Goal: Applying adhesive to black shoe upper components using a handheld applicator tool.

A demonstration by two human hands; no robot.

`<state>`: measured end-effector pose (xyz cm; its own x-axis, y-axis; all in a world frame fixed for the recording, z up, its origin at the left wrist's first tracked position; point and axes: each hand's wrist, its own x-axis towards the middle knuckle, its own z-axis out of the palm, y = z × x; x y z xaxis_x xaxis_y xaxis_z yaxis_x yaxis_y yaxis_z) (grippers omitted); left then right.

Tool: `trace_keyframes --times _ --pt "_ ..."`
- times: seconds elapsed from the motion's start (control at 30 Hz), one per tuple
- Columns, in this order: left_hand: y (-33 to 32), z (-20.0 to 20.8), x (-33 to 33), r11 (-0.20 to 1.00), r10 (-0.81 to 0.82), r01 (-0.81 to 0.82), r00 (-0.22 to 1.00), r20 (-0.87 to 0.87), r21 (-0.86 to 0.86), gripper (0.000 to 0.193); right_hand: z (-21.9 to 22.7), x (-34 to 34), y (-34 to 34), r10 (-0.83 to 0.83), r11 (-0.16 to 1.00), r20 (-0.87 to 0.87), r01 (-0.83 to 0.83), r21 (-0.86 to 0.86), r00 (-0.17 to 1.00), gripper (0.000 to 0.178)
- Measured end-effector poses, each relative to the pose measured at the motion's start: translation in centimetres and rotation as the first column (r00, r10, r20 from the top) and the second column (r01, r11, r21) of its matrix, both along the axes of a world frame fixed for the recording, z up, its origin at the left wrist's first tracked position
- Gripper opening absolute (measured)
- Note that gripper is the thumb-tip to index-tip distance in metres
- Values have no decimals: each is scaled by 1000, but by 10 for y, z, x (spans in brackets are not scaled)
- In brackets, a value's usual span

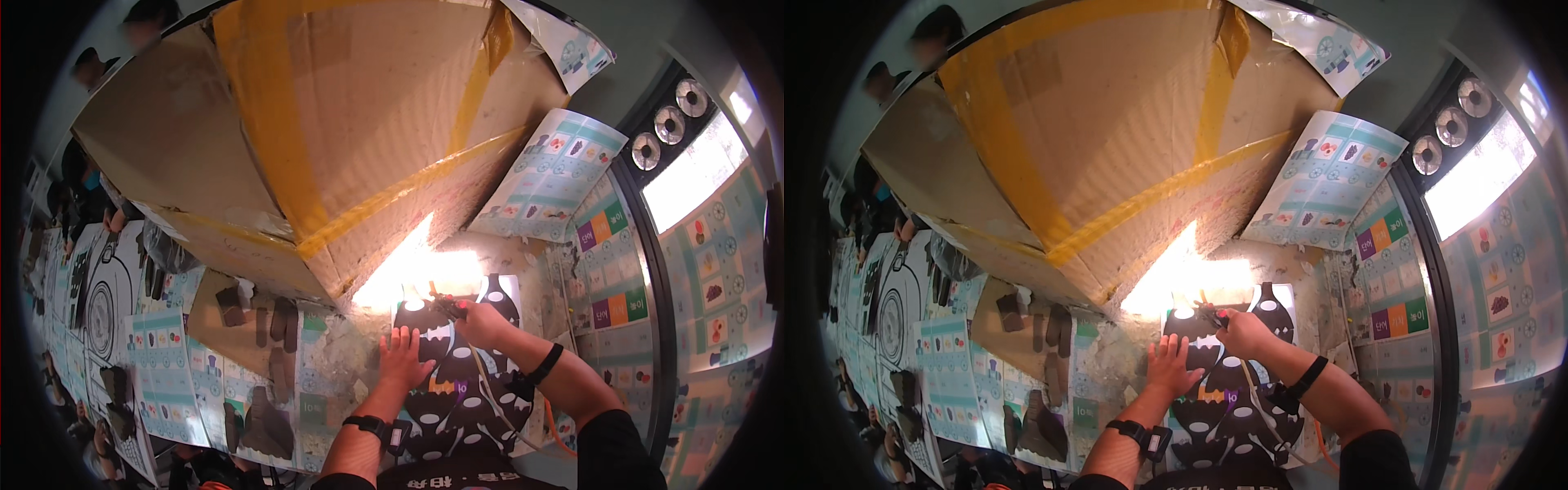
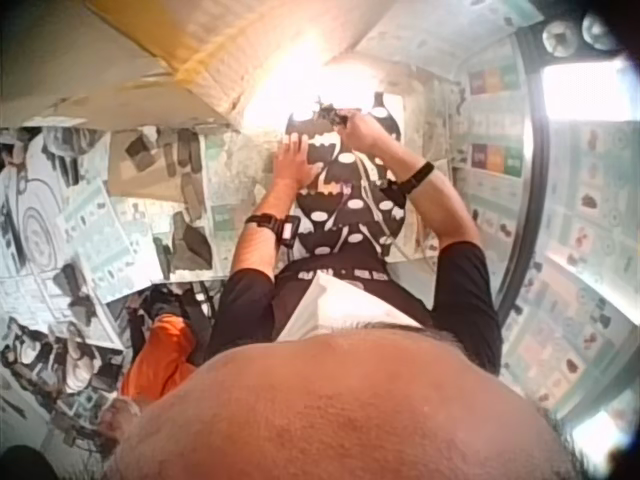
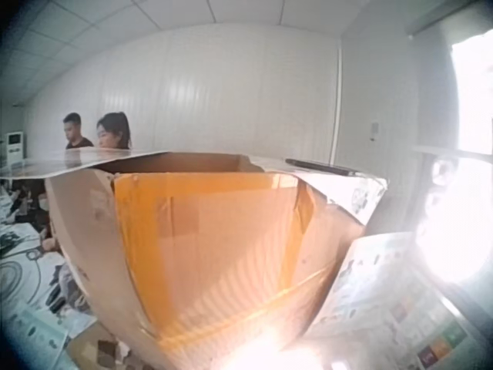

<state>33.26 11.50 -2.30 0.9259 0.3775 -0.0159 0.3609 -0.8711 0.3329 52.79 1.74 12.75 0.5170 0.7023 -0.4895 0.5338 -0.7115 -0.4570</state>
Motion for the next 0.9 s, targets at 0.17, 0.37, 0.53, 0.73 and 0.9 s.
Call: trace_keyframes --times 0.17,0.37,0.53,0.73,0.9 --pt "0 0 -1 1000 5 -5 1000 -4 0 90 -4 -17 2 61 998 -32 -60 17 998 34" --pt "0 4 1 999 -13 11 998 -62 -33 93 -7 -14 -7 -70 998 16 70 2 997 33" --pt "-1 0 1 1000 3 -3 999 -48 0 91 -9 -6 -10 -55 998 26 55 -6 998 43" --pt "0 -1 0 1000 9 -9 999 -49 8 91 4 -9 3 -72 997 11 71 27 997 45" --pt "-1 0 3 1000 -12 12 998 -63 0 92 3 -4 0 -74 997 13 74 10 997 44"
